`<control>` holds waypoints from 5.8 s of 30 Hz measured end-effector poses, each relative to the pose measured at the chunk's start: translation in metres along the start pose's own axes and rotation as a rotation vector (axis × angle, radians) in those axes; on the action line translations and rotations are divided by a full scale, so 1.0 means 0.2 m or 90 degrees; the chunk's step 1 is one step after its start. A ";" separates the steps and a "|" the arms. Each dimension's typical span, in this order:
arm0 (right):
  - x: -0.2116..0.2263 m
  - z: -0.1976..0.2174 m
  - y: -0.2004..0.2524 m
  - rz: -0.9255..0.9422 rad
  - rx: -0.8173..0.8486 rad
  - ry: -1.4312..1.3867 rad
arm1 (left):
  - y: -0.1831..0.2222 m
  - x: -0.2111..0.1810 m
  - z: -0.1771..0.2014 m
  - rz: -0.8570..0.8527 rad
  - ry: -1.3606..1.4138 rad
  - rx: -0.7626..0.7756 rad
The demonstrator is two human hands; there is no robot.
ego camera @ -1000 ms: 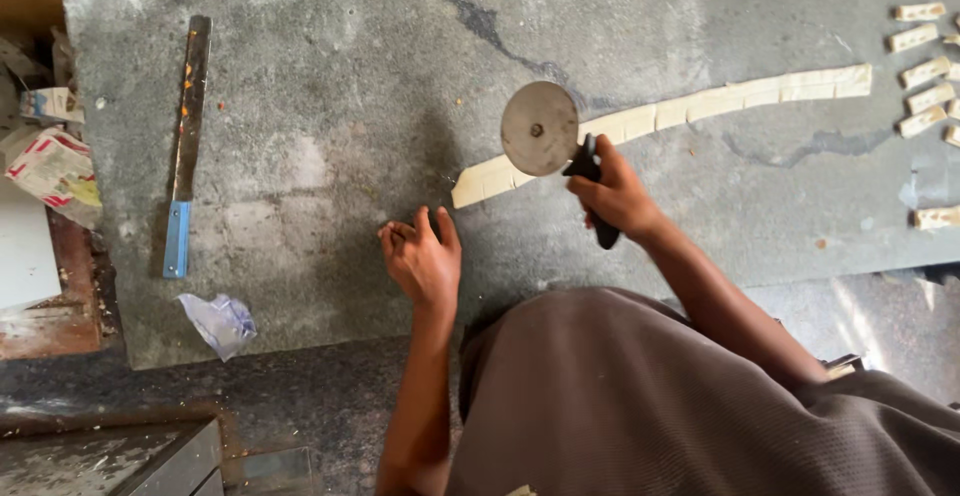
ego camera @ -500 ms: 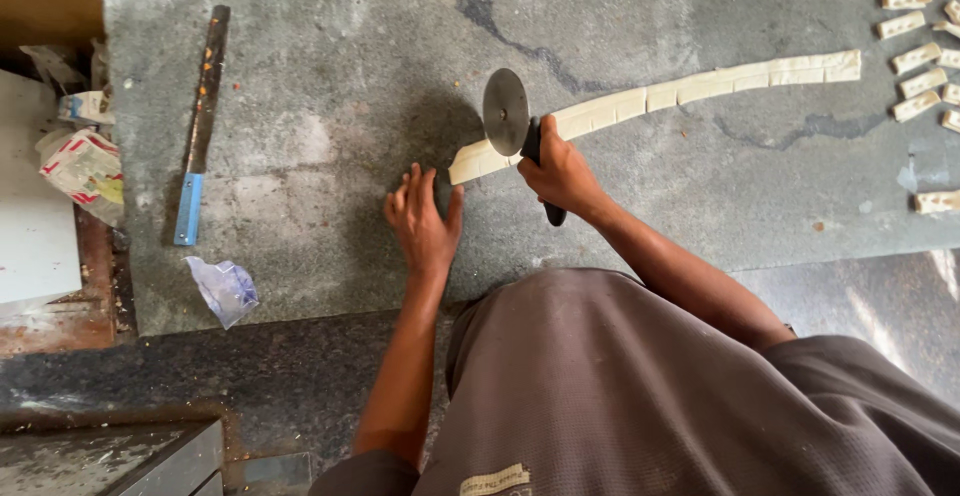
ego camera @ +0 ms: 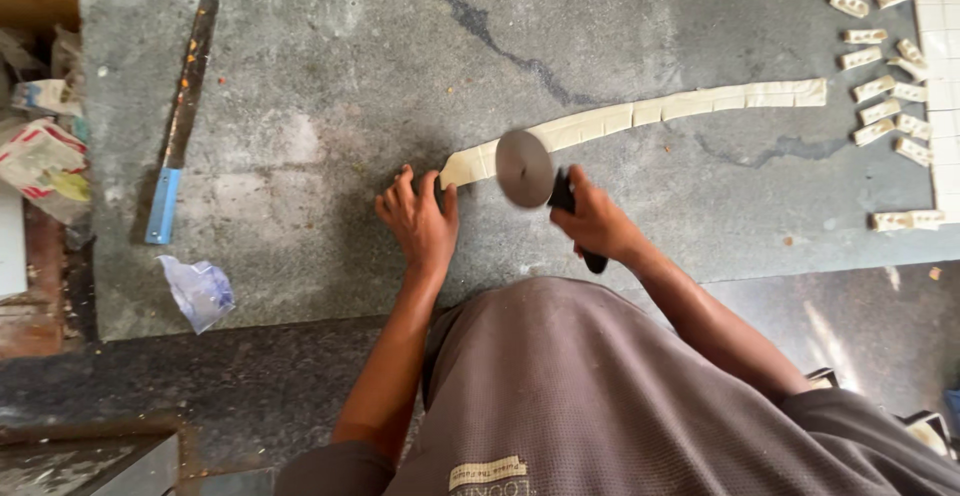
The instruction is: The person prepares pastry dough by folding small square cutouts, moving trays, and cutting a long strip of dough with a roller cutter on a stone table.
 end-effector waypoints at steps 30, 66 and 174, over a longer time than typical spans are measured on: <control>-0.06 0.05 -0.32 0.126 -0.160 0.149 | 0.03 -0.03 0.02 -0.028 -0.076 0.000; -0.40 0.33 -0.07 0.031 -0.147 0.108 | 0.00 -0.06 0.04 -0.045 -0.078 -0.043; -0.45 0.91 -0.21 -0.038 -0.256 0.056 | 0.00 -0.10 0.06 -0.059 -0.099 -0.018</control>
Point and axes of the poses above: each hand's wrist, its own y-axis away from the middle knuckle, its own z-axis out of the back of the hand, x = y × z, the point moved 9 cm from there along -y, towards the middle knuckle
